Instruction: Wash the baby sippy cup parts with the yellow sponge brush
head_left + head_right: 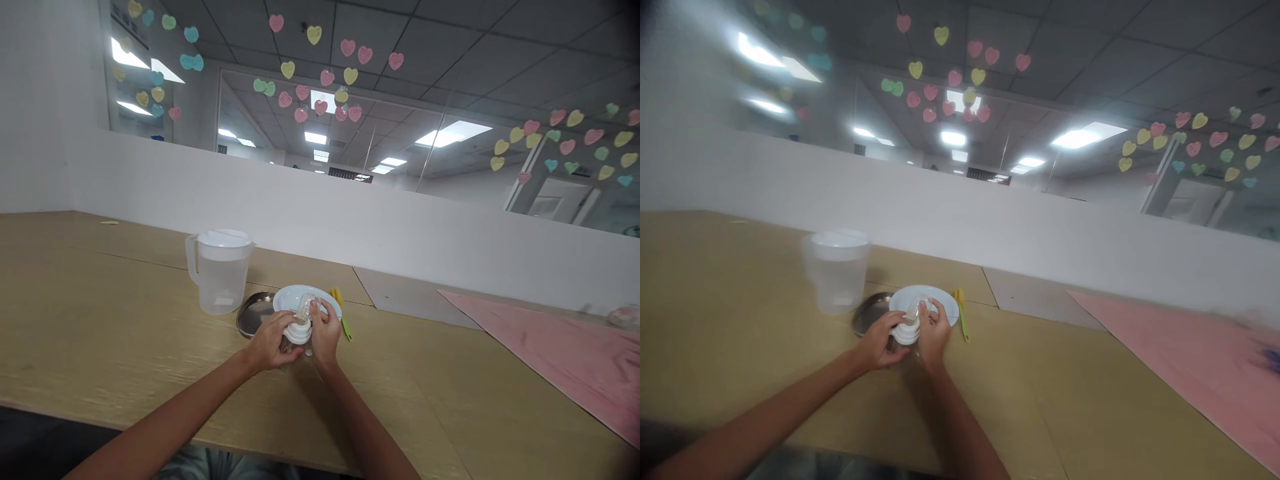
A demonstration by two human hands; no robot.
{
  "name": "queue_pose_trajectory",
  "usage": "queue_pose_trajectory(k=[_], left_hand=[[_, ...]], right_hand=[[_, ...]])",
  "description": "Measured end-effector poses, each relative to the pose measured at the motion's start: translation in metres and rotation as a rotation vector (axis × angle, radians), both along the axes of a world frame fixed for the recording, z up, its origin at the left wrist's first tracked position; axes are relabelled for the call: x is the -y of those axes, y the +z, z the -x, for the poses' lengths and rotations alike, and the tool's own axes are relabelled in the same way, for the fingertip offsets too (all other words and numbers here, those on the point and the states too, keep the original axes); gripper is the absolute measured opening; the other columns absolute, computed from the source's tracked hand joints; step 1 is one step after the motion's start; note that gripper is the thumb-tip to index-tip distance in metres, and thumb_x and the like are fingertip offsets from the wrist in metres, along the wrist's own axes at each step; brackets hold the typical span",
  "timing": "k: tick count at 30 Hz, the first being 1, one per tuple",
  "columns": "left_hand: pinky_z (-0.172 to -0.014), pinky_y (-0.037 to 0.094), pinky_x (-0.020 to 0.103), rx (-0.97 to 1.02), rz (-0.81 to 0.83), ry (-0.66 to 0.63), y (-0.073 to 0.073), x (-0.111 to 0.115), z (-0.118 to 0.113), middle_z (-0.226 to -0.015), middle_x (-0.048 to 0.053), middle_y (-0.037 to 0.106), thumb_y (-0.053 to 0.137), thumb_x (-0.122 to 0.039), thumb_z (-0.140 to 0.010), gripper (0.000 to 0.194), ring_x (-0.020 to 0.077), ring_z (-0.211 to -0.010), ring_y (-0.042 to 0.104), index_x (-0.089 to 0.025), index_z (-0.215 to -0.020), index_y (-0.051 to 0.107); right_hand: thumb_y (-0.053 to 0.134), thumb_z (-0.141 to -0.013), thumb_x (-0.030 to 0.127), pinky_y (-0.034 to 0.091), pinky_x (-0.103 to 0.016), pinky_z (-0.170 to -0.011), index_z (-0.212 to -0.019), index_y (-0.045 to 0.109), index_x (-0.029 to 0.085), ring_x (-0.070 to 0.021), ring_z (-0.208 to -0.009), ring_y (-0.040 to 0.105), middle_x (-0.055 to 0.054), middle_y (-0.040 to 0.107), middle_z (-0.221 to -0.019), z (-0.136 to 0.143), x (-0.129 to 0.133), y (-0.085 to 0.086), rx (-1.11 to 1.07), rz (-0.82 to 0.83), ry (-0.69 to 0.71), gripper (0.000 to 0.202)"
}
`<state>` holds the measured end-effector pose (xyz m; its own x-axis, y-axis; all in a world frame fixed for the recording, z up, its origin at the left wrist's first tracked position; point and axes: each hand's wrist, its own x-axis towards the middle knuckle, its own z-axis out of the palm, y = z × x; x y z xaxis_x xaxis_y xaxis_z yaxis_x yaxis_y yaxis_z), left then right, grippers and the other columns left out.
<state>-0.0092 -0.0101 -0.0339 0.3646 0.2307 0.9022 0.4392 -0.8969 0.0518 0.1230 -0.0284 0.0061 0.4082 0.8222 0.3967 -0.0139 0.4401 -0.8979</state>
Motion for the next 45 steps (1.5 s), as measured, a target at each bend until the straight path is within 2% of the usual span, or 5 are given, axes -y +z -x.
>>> queue_pose_trajectory(k=[10, 22, 29, 38, 45], left_hand=[[-0.083, 0.05, 0.039, 0.021, -0.036, -0.031, -0.0047, -0.0033, -0.0006, -0.106, 0.013, 0.058, 0.061, -0.035, -0.072, 0.045, 0.0244, -0.099, 0.057, -0.017, -0.11, 0.043], [-0.082, 0.05, 0.039, 0.024, -0.064, -0.041, -0.0015, -0.0017, -0.0016, -0.106, 0.012, 0.058, 0.061, -0.034, -0.072, 0.046, 0.024, -0.098, 0.058, -0.018, -0.111, 0.042], [-0.081, 0.05, 0.037, 0.011, -0.024, -0.047, 0.0025, 0.0001, -0.0018, -0.102, 0.011, 0.06, 0.059, -0.032, -0.072, 0.043, 0.0233, -0.095, 0.059, -0.018, -0.109, 0.044], [-0.084, 0.05, 0.039, 0.024, -0.007, -0.028, -0.0001, -0.0001, -0.0029, -0.106, 0.013, 0.06, 0.064, -0.031, -0.067, 0.051, 0.0253, -0.099, 0.058, -0.018, -0.111, 0.043], [-0.083, 0.051, 0.04, 0.032, -0.01, -0.021, 0.0013, 0.0018, -0.0033, -0.105, 0.013, 0.059, 0.064, -0.031, -0.067, 0.052, 0.0253, -0.099, 0.058, -0.017, -0.112, 0.042]], right_hand=[[0.06, -0.067, 0.059, 0.039, -0.023, -0.046, -0.094, 0.059, 0.009, -0.0141, -0.05, 0.054, -0.004, 0.061, -0.055, -0.0005, -0.0021, 0.0008, -0.039, 0.005, 0.023, 0.057], [0.066, -0.062, 0.056, 0.038, -0.022, -0.044, -0.089, 0.059, 0.01, -0.011, -0.046, 0.05, 0.001, 0.057, -0.052, 0.0004, -0.0014, 0.0041, -0.149, 0.004, 0.067, 0.055], [0.065, -0.068, 0.051, 0.043, -0.023, -0.052, -0.101, 0.054, 0.013, -0.0121, -0.053, 0.054, 0.0, 0.059, -0.061, 0.0023, -0.0013, -0.0008, -0.137, -0.099, 0.115, 0.052], [0.063, -0.066, 0.055, 0.042, -0.024, -0.049, -0.097, 0.056, 0.012, -0.0117, -0.049, 0.051, 0.002, 0.054, -0.054, 0.0002, -0.0049, -0.0008, -0.151, -0.041, 0.063, 0.053], [0.06, -0.071, 0.052, 0.043, -0.024, -0.054, -0.102, 0.054, 0.011, -0.0127, -0.055, 0.054, -0.001, 0.059, -0.062, -0.0005, -0.0038, -0.002, -0.093, -0.066, 0.069, 0.052]])
